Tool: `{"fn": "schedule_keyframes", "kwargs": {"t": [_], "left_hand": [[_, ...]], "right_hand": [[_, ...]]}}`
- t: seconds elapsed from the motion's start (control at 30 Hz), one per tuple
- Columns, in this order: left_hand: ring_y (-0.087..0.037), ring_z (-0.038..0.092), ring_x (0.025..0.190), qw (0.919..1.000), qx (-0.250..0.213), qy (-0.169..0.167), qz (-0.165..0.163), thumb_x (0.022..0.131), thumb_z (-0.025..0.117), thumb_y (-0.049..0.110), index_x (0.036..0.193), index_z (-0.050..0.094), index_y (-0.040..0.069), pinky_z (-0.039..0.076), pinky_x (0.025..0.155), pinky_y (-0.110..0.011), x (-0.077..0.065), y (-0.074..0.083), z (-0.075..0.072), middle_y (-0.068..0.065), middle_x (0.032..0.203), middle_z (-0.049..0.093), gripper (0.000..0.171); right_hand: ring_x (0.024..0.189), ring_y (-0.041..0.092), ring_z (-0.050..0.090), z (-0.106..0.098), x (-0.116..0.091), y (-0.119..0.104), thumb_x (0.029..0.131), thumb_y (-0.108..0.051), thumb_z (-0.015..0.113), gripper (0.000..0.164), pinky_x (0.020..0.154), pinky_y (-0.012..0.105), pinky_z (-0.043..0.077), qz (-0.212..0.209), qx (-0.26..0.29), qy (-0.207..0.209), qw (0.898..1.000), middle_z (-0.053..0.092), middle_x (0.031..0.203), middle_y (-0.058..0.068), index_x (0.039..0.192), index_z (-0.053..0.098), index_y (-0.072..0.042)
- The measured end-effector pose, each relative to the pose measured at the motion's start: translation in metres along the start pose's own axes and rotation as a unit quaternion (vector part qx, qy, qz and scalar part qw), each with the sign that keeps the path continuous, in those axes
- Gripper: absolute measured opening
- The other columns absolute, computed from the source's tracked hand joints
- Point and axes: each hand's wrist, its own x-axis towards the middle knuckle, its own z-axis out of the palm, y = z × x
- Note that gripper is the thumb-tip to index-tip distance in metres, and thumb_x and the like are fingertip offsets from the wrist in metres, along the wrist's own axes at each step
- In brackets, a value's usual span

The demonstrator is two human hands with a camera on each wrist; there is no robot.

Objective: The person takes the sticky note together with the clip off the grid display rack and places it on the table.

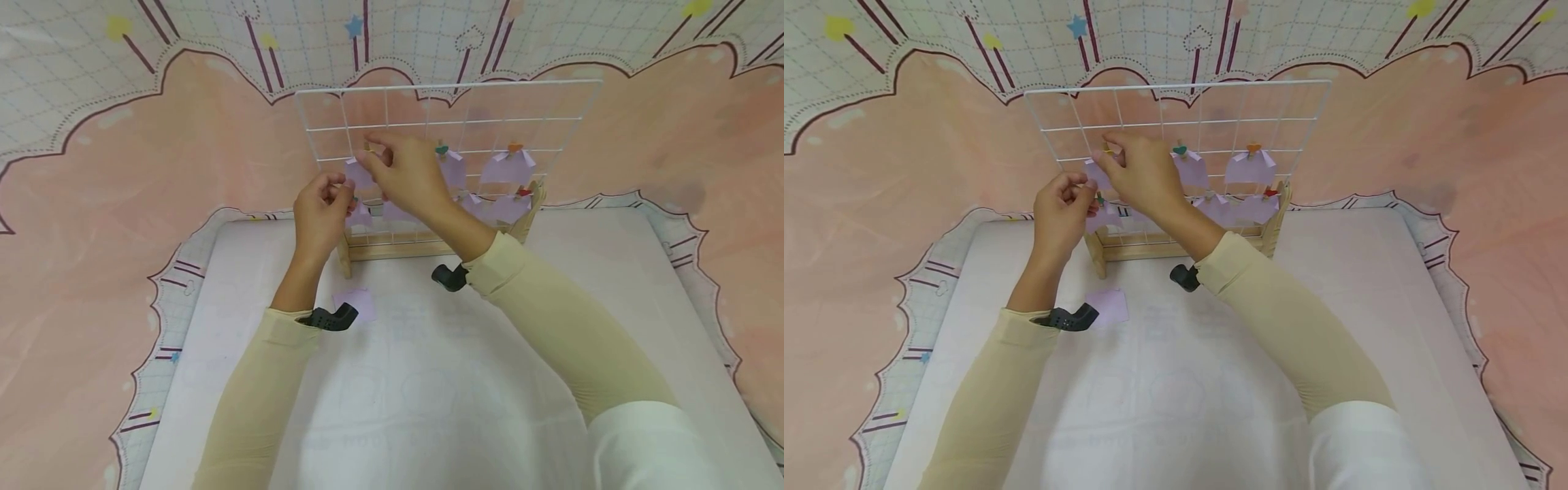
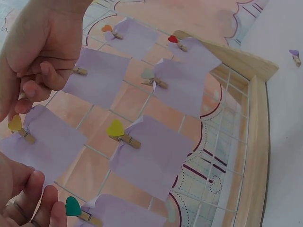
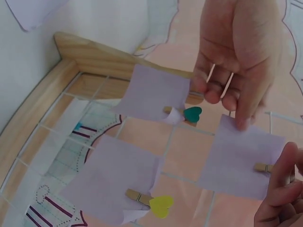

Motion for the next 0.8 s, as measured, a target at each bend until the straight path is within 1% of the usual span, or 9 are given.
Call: {"fn": "schedule_keyframes", "kwargs": {"t": [0.2, 0.37, 0.5, 0.6, 0.7, 0.8], "left_hand": [[-0.034, 0.067, 0.076, 1.0, -0.001, 0.004, 0.003, 0.101, 0.064, 0.019, 0.109, 0.067, 0.0, 0.055, 0.066, -0.018, -0.0011, 0.0002, 0.0002, 0.0, 0.074, 0.065, 0.021], [-0.035, 0.066, 0.076, 1.0, -0.004, 0.006, 0.006, 0.101, 0.064, 0.018, 0.107, 0.068, 0.0, 0.055, 0.066, -0.018, -0.0017, -0.0006, 0.0001, 0.0, 0.073, 0.065, 0.019], [-0.028, 0.066, 0.072, 0.9999, -0.007, 0.009, 0.003, 0.101, 0.065, 0.017, 0.106, 0.068, 0.001, 0.055, 0.065, -0.018, -0.0026, -0.0003, -0.0002, 0.001, 0.072, 0.065, 0.018], [-0.02, 0.065, 0.069, 0.9999, -0.008, 0.01, 0.0, 0.1, 0.065, 0.017, 0.106, 0.068, 0.0, 0.054, 0.065, -0.017, -0.0027, 0.0, -0.0003, 0.001, 0.072, 0.065, 0.018], [-0.02, 0.065, 0.069, 0.9999, -0.005, 0.012, 0.0, 0.1, 0.065, 0.017, 0.106, 0.068, 0.001, 0.054, 0.064, -0.017, -0.0031, 0.0002, -0.0004, 0.001, 0.072, 0.065, 0.018], [-0.026, 0.066, 0.071, 0.9999, -0.002, 0.013, 0.002, 0.1, 0.065, 0.017, 0.106, 0.069, 0.001, 0.054, 0.064, -0.017, -0.0035, -0.0003, -0.0004, 0.001, 0.071, 0.065, 0.018]], "right_hand": [[0.047, 0.013, 0.06, 0.0026, 0.0014, -0.0025, 0.103, -0.031, 0.063, 0.037, 0.044, 0.023, 0.031, 0.011, -0.027, 0.0, 1.0, 0.062, 0.064, 0.002, 0.135, 0.066, -0.013], [0.047, 0.012, 0.06, 0.0044, 0.0006, -0.0017, 0.102, -0.029, 0.064, 0.032, 0.044, 0.023, 0.034, 0.006, -0.028, 0.011, 1.0, 0.063, 0.064, 0.002, 0.131, 0.068, -0.014], [0.047, 0.013, 0.06, 0.0053, 0.0003, -0.0005, 0.102, -0.028, 0.065, 0.026, 0.043, 0.023, 0.036, 0.007, -0.014, 0.015, 1.0, 0.066, 0.067, 0.003, 0.122, 0.071, -0.013], [0.047, 0.013, 0.06, 0.0056, 0.0005, 0.0006, 0.101, -0.027, 0.066, 0.022, 0.043, 0.023, 0.037, 0.006, 0.007, 0.021, 1.0, 0.069, 0.071, 0.006, 0.115, 0.073, -0.012], [0.046, 0.014, 0.059, 0.0064, 0.0005, 0.0024, 0.1, -0.025, 0.068, 0.019, 0.043, 0.024, 0.039, -0.001, 0.026, 0.03, 0.999, 0.07, 0.072, 0.008, 0.111, 0.075, -0.011], [0.046, 0.014, 0.059, 0.0083, -0.0001, 0.0045, 0.099, -0.024, 0.069, 0.018, 0.044, 0.024, 0.042, -0.011, 0.045, 0.042, 0.998, 0.07, 0.073, 0.007, 0.108, 0.076, -0.01]]}}
